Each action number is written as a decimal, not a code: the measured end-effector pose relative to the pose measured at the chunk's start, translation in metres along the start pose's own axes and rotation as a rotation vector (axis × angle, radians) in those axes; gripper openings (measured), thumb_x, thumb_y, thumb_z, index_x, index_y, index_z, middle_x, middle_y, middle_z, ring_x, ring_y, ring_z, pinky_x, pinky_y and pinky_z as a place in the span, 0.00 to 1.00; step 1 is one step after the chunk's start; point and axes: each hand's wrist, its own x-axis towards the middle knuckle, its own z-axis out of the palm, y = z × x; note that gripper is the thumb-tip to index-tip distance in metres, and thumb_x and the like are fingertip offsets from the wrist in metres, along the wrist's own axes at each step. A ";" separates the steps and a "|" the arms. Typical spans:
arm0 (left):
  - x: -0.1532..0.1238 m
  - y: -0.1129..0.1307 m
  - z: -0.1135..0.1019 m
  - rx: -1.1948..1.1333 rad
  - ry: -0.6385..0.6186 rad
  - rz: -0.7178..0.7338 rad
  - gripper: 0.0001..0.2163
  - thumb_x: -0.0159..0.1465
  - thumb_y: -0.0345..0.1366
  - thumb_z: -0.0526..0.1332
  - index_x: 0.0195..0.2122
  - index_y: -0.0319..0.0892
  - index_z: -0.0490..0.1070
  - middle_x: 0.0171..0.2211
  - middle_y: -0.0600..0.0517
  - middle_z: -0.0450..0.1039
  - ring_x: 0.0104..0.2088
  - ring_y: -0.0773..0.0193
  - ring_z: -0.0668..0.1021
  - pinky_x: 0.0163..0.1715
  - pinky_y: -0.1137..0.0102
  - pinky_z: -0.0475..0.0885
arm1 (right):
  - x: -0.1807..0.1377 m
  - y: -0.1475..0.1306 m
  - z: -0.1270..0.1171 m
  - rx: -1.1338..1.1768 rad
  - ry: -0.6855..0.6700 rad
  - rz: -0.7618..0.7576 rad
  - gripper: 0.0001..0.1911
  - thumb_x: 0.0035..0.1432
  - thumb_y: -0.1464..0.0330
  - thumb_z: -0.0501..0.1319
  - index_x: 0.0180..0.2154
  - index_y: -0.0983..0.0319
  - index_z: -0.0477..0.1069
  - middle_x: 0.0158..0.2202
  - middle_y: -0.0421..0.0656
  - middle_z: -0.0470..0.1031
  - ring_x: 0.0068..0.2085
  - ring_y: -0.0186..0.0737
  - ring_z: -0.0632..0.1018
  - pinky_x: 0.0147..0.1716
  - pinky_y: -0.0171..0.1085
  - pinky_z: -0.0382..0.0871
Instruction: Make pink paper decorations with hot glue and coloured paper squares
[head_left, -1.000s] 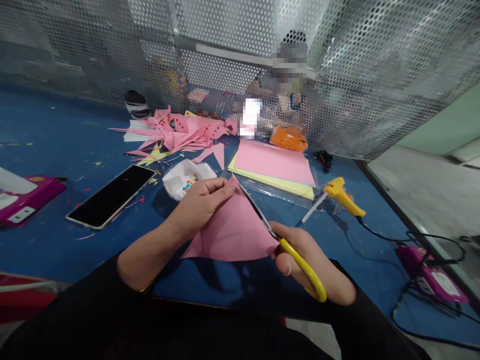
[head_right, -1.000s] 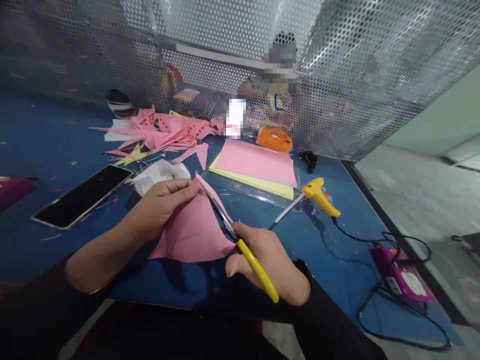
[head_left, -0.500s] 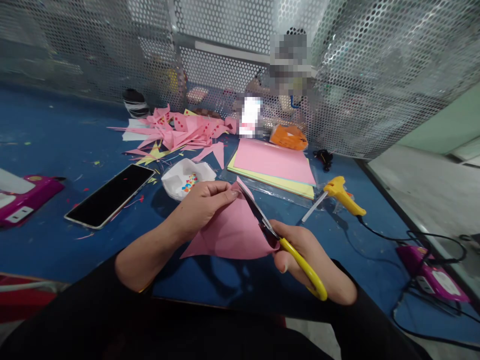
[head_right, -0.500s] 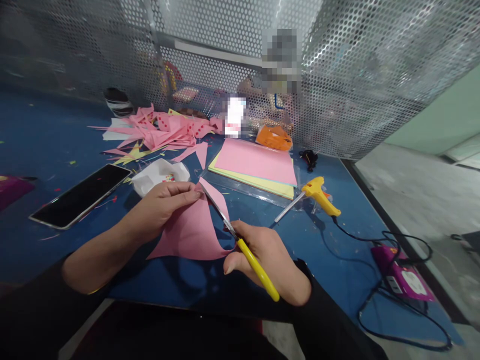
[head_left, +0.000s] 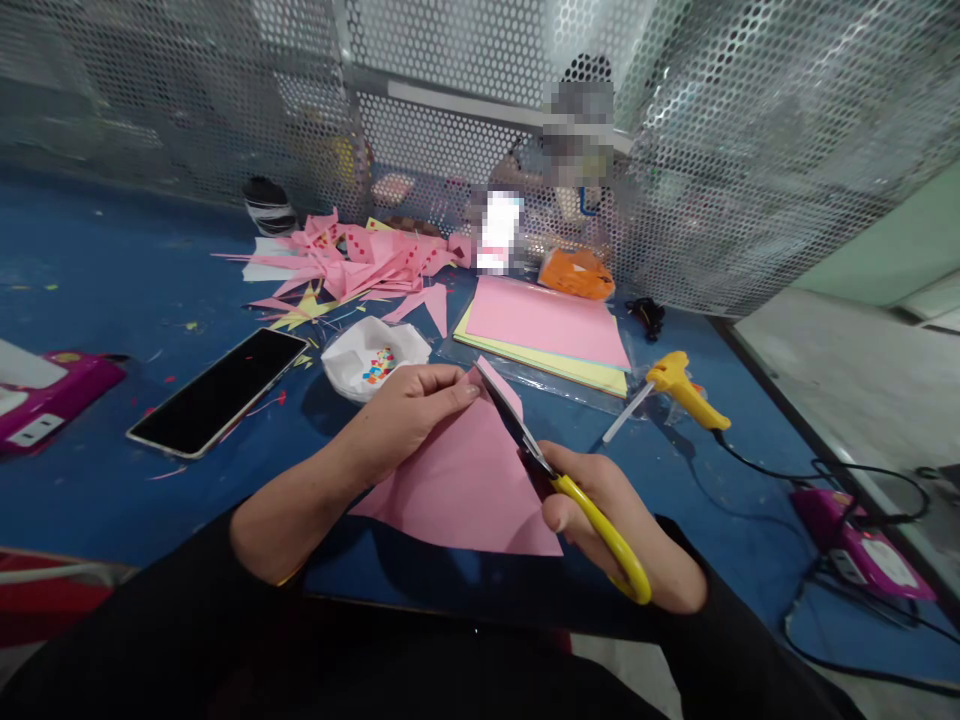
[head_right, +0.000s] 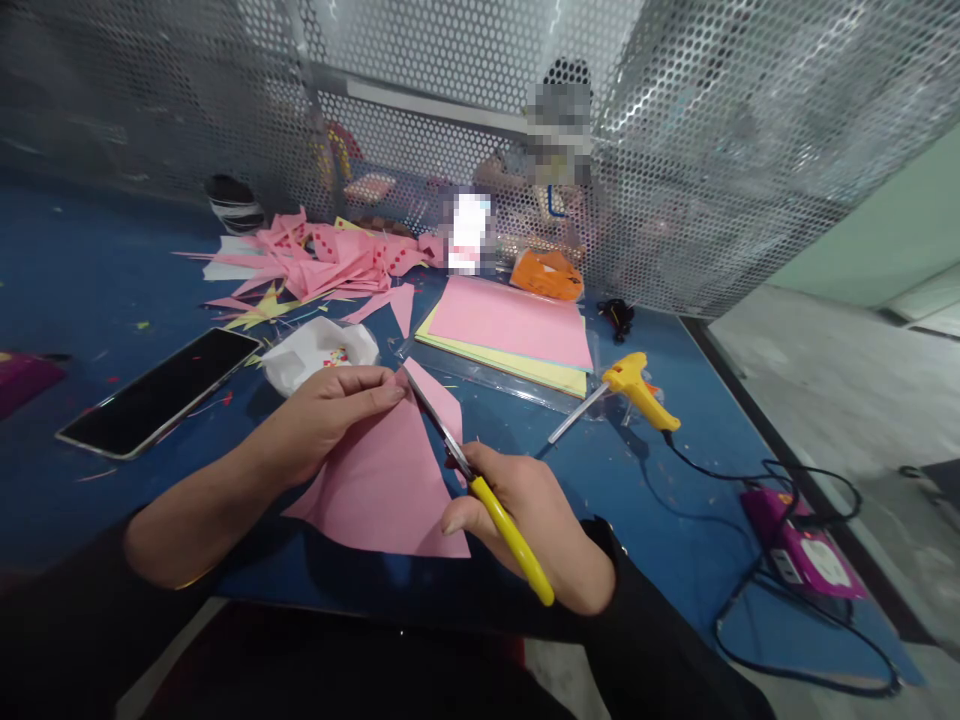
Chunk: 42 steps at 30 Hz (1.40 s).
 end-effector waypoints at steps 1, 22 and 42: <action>0.000 0.000 0.000 0.002 -0.001 0.000 0.15 0.57 0.48 0.68 0.27 0.40 0.73 0.23 0.57 0.66 0.24 0.69 0.65 0.26 0.73 0.58 | 0.000 0.000 0.001 0.004 0.005 -0.002 0.41 0.51 0.30 0.47 0.33 0.61 0.69 0.23 0.36 0.60 0.25 0.33 0.58 0.22 0.33 0.54; 0.000 0.004 0.001 0.122 0.057 0.080 0.15 0.62 0.48 0.63 0.25 0.42 0.73 0.24 0.53 0.71 0.29 0.62 0.73 0.30 0.68 0.66 | 0.002 0.000 -0.004 -0.180 0.067 -0.089 0.39 0.49 0.29 0.46 0.30 0.59 0.62 0.23 0.35 0.61 0.24 0.33 0.61 0.24 0.34 0.50; 0.004 -0.005 -0.001 0.240 0.023 0.134 0.14 0.65 0.46 0.61 0.26 0.43 0.72 0.30 0.54 0.71 0.33 0.62 0.70 0.34 0.69 0.64 | 0.002 0.001 0.001 -0.311 0.111 -0.133 0.37 0.55 0.32 0.45 0.32 0.59 0.65 0.21 0.35 0.63 0.22 0.33 0.64 0.22 0.33 0.51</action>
